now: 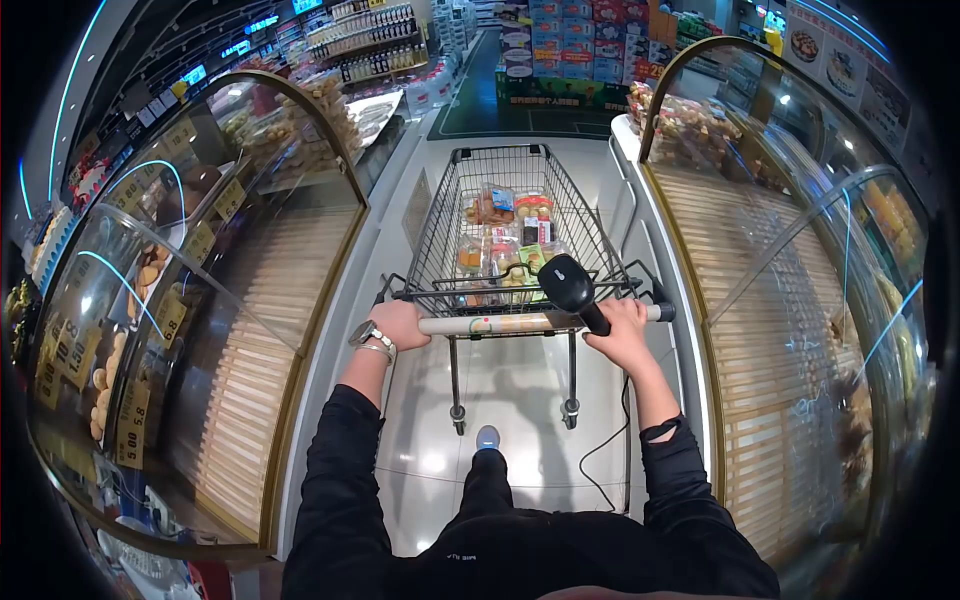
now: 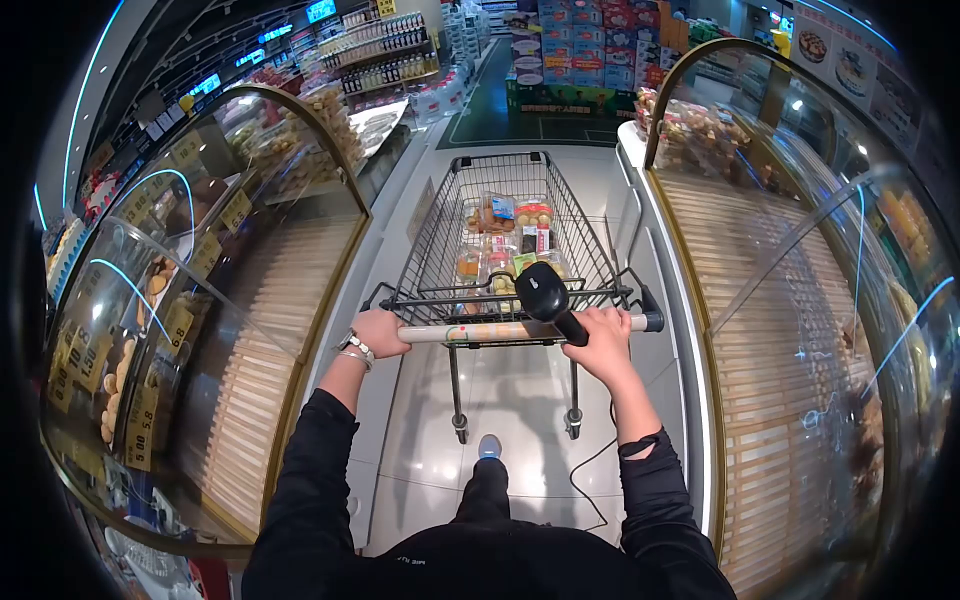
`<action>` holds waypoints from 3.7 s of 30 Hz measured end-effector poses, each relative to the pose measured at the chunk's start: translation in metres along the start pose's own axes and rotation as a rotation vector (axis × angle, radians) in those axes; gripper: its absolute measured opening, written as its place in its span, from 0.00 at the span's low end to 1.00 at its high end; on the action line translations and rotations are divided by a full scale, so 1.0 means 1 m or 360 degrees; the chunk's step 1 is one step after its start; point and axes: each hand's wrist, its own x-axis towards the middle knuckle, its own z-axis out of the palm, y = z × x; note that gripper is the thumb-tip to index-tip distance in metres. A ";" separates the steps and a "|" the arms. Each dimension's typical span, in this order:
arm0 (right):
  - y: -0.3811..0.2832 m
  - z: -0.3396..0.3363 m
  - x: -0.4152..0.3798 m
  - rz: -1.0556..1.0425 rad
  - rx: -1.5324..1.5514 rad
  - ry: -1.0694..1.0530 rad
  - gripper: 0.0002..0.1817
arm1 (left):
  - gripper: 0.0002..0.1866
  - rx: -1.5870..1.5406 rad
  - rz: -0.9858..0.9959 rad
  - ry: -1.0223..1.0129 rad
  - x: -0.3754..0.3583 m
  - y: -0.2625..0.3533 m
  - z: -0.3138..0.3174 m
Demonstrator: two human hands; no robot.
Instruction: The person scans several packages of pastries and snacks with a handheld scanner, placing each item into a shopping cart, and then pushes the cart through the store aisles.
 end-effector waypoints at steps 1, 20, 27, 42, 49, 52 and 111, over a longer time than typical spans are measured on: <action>0.005 0.008 0.021 -0.0006 0.0000 -0.0007 0.23 | 0.13 -0.0011 0.0005 0.0009 0.020 -0.008 -0.005; 0.087 0.108 0.370 0.0131 -0.0191 0.0025 0.26 | 0.13 -0.0008 0.0211 0.0081 0.402 -0.129 -0.068; 0.144 0.124 0.505 0.0058 -0.0159 0.0204 0.24 | 0.15 0.0020 0.0185 -0.0002 0.547 -0.128 -0.112; 0.325 0.106 0.817 0.0195 0.0101 -0.0091 0.22 | 0.13 0.0069 0.0297 -0.0110 0.874 -0.137 -0.178; 0.360 0.151 0.947 0.0138 -0.0119 -0.0046 0.22 | 0.15 0.0083 0.0289 -0.0094 1.029 -0.175 -0.204; 0.364 0.177 1.004 0.0042 -0.0131 0.0021 0.25 | 0.14 0.0146 0.0346 0.0000 1.106 -0.209 -0.214; 0.859 0.241 1.959 0.1402 -0.0314 0.0535 0.16 | 0.12 -0.0105 0.1460 0.0400 2.459 -0.032 -0.465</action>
